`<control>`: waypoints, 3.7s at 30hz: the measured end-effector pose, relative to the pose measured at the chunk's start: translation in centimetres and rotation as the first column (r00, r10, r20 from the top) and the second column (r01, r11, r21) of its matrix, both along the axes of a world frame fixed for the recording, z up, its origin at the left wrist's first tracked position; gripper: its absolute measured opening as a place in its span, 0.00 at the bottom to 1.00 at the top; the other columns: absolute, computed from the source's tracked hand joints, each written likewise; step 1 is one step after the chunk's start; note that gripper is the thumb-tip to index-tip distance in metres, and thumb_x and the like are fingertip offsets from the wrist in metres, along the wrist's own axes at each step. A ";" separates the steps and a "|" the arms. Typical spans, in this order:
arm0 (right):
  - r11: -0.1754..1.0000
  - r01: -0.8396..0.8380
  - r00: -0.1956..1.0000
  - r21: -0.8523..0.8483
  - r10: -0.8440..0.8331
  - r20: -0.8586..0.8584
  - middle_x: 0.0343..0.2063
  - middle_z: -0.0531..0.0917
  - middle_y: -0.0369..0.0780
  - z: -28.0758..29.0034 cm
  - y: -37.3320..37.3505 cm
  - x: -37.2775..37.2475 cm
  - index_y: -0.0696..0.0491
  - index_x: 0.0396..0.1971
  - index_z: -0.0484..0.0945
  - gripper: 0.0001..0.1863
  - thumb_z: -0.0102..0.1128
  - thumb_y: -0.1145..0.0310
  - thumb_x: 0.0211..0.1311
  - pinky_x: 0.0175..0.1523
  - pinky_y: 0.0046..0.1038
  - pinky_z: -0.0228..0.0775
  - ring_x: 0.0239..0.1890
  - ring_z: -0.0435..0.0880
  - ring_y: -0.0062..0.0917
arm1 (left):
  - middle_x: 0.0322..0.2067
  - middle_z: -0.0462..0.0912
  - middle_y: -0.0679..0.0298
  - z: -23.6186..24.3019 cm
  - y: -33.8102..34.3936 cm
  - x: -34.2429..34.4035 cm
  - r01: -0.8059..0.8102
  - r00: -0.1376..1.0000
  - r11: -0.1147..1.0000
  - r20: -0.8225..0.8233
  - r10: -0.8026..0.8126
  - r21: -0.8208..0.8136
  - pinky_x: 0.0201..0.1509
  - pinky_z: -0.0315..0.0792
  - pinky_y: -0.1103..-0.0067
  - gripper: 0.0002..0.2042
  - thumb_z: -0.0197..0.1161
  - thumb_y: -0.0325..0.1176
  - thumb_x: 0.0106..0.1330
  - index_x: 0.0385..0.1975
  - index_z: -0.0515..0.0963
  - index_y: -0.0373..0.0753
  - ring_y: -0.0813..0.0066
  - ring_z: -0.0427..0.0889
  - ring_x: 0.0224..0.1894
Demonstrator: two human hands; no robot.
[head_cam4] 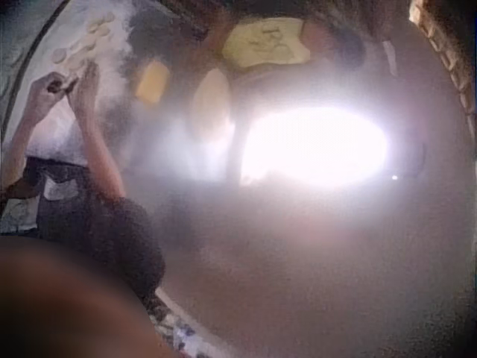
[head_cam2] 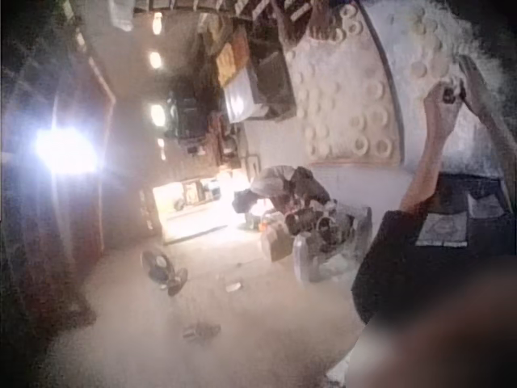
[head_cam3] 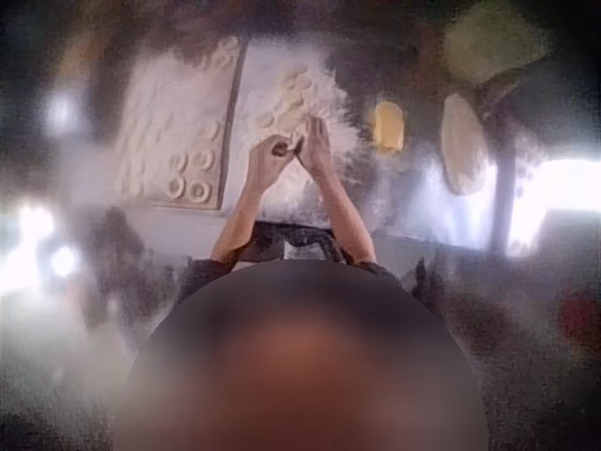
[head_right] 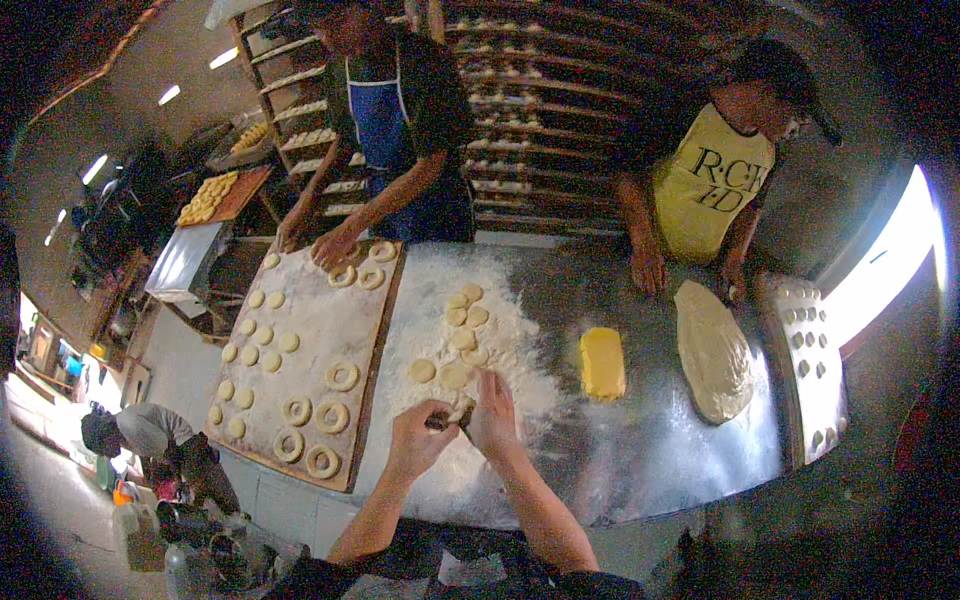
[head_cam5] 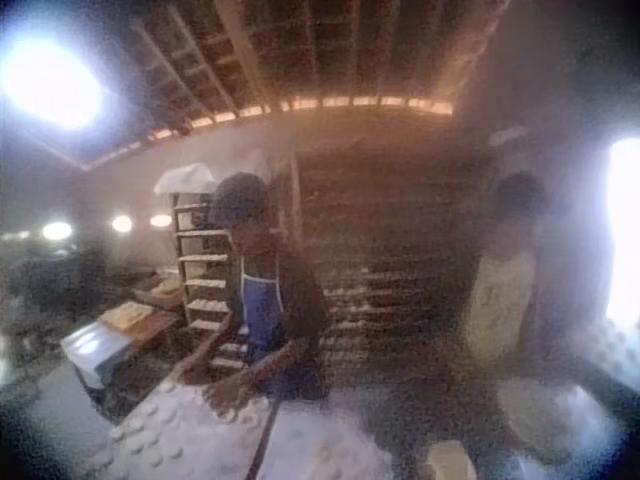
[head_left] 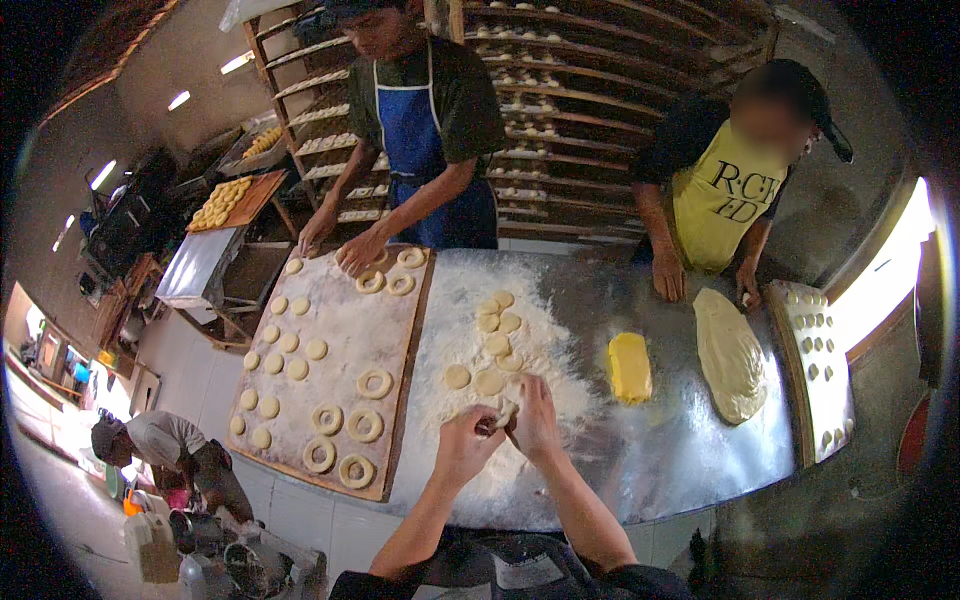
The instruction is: The person shapes small dough pieces into rings by hand and places them on a wooden board. Other workers are also shaping dough nearby in a bakery setting.
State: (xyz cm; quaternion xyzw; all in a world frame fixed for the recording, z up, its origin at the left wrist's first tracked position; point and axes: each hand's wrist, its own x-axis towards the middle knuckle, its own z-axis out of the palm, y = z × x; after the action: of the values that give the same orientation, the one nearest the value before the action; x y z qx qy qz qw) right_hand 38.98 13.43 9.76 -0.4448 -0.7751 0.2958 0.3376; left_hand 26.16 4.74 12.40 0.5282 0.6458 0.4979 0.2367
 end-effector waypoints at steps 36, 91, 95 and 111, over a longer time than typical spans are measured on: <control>0.515 -0.651 0.742 -0.557 0.280 -0.609 0.36 0.76 0.38 0.9 -12.6 -28.2 0.52 0.64 0.58 0.32 0.49 0.47 0.68 0.33 0.20 0.70 0.28 0.77 0.20 | 0.19 0.79 0.51 -1.7 -13.6 -24.6 -0.464 0.881 0.884 -0.073 0.467 0.055 0.24 0.74 0.62 0.12 0.46 0.40 0.78 0.47 0.72 0.39 0.48 0.83 0.23; 0.488 -0.796 0.575 -0.357 0.793 -0.200 0.41 0.79 0.45 -2.3 -12.6 -41.9 0.54 0.52 0.71 0.20 0.61 0.63 0.63 0.54 0.38 0.71 0.42 0.79 0.38 | 0.36 0.80 0.47 -5.4 -21.0 -34.9 -0.525 0.842 0.819 -0.283 0.460 -0.231 0.45 0.74 0.64 0.10 0.62 0.27 0.63 0.42 0.73 0.32 0.45 0.79 0.39; 0.702 -0.658 0.736 -0.274 0.519 -0.435 0.48 0.77 0.43 -2.4 -6.5 -27.3 0.50 0.59 0.67 0.31 0.69 0.62 0.58 0.52 0.33 0.73 0.44 0.80 0.29 | 0.36 0.80 0.49 -3.6 -15.0 -28.6 -0.434 0.900 0.890 -0.104 0.423 -0.141 0.43 0.74 0.67 0.11 0.61 0.24 0.64 0.45 0.73 0.34 0.50 0.78 0.37; 0.992 0.022 0.892 -0.127 0.038 0.449 0.38 0.82 0.48 -7.0 3.7 5.2 0.54 0.45 0.76 0.21 0.67 0.57 0.57 0.50 0.44 0.72 0.43 0.82 0.44 | 0.39 0.80 0.52 -8.0 2.1 0.5 0.148 0.907 0.945 -0.342 -0.247 -0.290 0.46 0.77 0.66 0.16 0.63 0.26 0.61 0.50 0.77 0.38 0.51 0.81 0.44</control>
State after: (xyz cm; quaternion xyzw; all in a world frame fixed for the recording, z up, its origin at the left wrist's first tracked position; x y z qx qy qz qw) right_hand 44.18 17.09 2.76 -0.5187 -0.8134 0.2354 0.1180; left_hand 26.65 6.87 4.39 0.6411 0.6809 0.2732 0.2255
